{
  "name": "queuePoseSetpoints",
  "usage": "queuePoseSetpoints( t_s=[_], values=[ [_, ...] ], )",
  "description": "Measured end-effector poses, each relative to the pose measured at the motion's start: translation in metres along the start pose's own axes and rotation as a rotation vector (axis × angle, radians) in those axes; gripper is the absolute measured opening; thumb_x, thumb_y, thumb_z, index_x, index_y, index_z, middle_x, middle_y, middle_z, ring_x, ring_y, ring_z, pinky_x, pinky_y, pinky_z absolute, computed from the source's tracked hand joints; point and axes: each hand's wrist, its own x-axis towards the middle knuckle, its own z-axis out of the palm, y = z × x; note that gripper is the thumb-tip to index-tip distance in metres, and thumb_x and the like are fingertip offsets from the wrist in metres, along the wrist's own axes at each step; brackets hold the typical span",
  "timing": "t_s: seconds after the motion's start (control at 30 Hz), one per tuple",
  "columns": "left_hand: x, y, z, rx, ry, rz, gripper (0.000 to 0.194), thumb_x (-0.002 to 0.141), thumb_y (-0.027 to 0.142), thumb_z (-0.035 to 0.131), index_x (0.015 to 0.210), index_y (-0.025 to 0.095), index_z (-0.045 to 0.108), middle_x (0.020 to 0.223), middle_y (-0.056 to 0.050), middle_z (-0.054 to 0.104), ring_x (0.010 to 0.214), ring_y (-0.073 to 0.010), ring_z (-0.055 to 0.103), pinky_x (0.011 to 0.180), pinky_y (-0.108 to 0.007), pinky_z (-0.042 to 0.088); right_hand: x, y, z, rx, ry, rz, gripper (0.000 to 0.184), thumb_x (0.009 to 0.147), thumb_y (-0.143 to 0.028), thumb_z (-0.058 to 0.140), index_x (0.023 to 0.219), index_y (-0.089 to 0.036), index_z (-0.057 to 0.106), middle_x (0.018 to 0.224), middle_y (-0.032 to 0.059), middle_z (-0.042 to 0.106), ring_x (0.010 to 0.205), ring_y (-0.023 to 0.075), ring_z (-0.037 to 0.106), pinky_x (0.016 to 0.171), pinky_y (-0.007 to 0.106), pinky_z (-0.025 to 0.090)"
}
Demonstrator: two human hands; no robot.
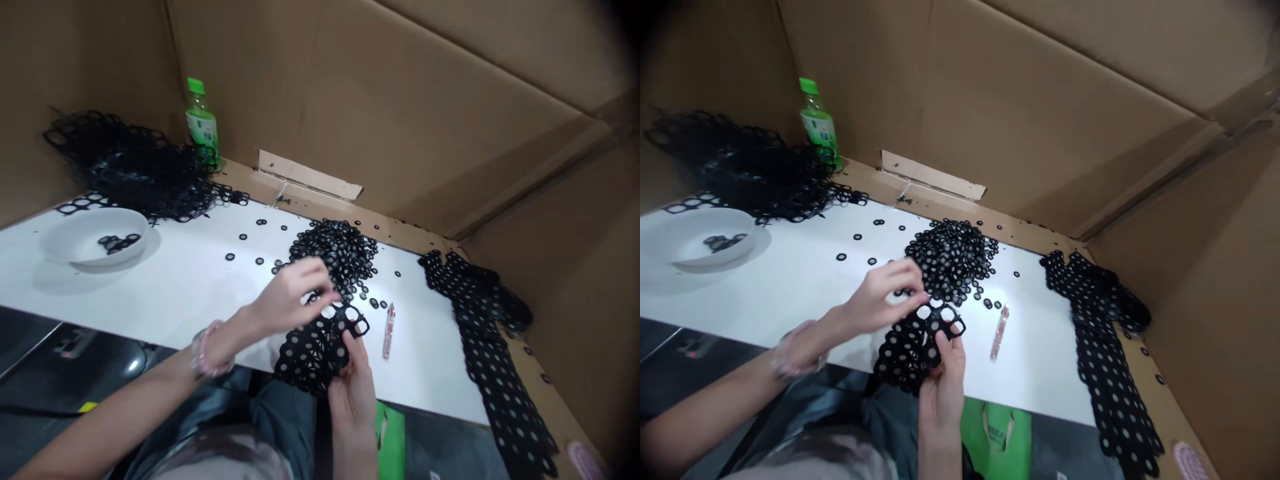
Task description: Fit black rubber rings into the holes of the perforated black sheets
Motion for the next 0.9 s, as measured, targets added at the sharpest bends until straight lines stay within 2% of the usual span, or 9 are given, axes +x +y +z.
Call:
queuePoseSetpoints(
  t_s=[0.03, 0.13, 0.27, 0.4, 0.5, 0.63, 0.73, 0.8, 0.9],
  values=[
    [-0.008, 0.012, -0.003, -0.053, -0.065, 0.055, 0.014, 0.083, 0.027, 0.055, 0.075, 0.015, 0.057, 0.072, -0.003, 0.057, 0.071, -0.0141, 0.053, 0.066, -0.025, 0.046, -0.002, 0.001, 0.003, -0.006, 0.005, -0.030, 0.039, 0.058, -0.023, 0.075, 0.095, -0.024, 0.063, 0.085, -0.0029, 0.070, 0.081, 0.0144, 0.065, 0.074, 0.026, 0.050],
    [-0.026, 0.030, -0.006, -0.132, -0.145, -0.076, 0.012, 0.080, 0.027, 0.059, 0.078, 0.016, 0.055, 0.072, -0.001, 0.056, 0.067, -0.0122, 0.052, 0.060, -0.022, 0.044, -0.010, 0.003, 0.011, -0.053, 0.001, -0.072, 0.036, 0.058, -0.024, 0.076, 0.092, -0.024, 0.063, 0.083, -0.0034, 0.069, 0.074, 0.0121, 0.064, 0.067, 0.022, 0.050],
    [-0.033, 0.026, -0.001, -0.246, -0.070, -0.290, 0.008, 0.079, 0.019, 0.060, 0.077, 0.016, 0.052, 0.070, 0.001, 0.054, 0.063, -0.0101, 0.051, 0.058, -0.020, 0.045, -0.012, 0.007, 0.014, -0.101, -0.080, -0.101, 0.033, 0.064, -0.025, 0.073, 0.095, -0.023, 0.062, 0.088, -0.0015, 0.069, 0.079, 0.0122, 0.063, 0.072, 0.023, 0.049],
    [-0.034, 0.019, 0.009, -0.280, -0.008, -0.316, 0.005, 0.080, 0.017, 0.056, 0.085, 0.015, 0.055, 0.076, -0.001, 0.059, 0.067, -0.0106, 0.056, 0.064, -0.021, 0.047, -0.007, 0.010, 0.011, -0.115, -0.100, -0.195, 0.028, 0.065, -0.021, 0.073, 0.091, -0.021, 0.064, 0.087, -0.0011, 0.070, 0.081, 0.0101, 0.063, 0.075, 0.020, 0.048],
    [-0.034, 0.014, 0.013, -0.282, 0.048, -0.364, 0.009, 0.084, 0.017, 0.049, 0.084, 0.016, 0.058, 0.074, -0.002, 0.062, 0.066, -0.0107, 0.058, 0.063, -0.020, 0.048, -0.004, 0.012, 0.007, -0.120, -0.081, -0.180, 0.028, 0.064, -0.023, 0.074, 0.091, -0.020, 0.064, 0.088, 0.0004, 0.071, 0.084, 0.0117, 0.064, 0.079, 0.022, 0.047],
    [-0.018, -0.008, -0.004, -0.315, 0.094, -0.522, 0.013, 0.083, 0.022, 0.050, 0.080, 0.015, 0.061, 0.065, 0.000, 0.062, 0.055, -0.0102, 0.057, 0.052, -0.018, 0.047, -0.003, 0.012, 0.001, -0.096, -0.026, -0.106, 0.034, 0.066, -0.027, 0.073, 0.098, -0.020, 0.063, 0.096, 0.0022, 0.070, 0.092, 0.0150, 0.063, 0.082, 0.027, 0.048],
    [0.007, -0.037, -0.022, -0.179, 0.225, -0.508, 0.016, 0.083, 0.025, 0.049, 0.083, 0.014, 0.061, 0.073, -0.003, 0.065, 0.058, -0.0116, 0.059, 0.053, -0.021, 0.049, -0.002, 0.008, -0.002, -0.080, 0.023, -0.083, 0.035, 0.069, -0.030, 0.070, 0.102, -0.022, 0.063, 0.103, 0.0017, 0.068, 0.098, 0.0154, 0.061, 0.085, 0.027, 0.048],
    [0.024, -0.059, -0.023, -0.001, 0.147, -0.395, 0.015, 0.082, 0.022, 0.049, 0.084, 0.014, 0.062, 0.081, -0.005, 0.066, 0.069, -0.0145, 0.061, 0.059, -0.022, 0.049, -0.001, 0.005, -0.002, -0.070, -0.001, -0.051, 0.034, 0.070, -0.029, 0.069, 0.102, -0.022, 0.063, 0.105, 0.0021, 0.068, 0.102, 0.0162, 0.059, 0.089, 0.028, 0.047],
    [0.042, -0.085, -0.006, 0.135, -0.069, -0.284, 0.009, 0.077, 0.014, 0.055, 0.077, 0.015, 0.064, 0.076, -0.004, 0.067, 0.068, -0.0152, 0.061, 0.063, -0.024, 0.049, 0.001, 0.003, 0.002, -0.048, -0.086, -0.007, 0.034, 0.069, -0.026, 0.068, 0.102, -0.021, 0.065, 0.107, 0.0034, 0.067, 0.108, 0.0182, 0.057, 0.094, 0.031, 0.045]
  ],
)
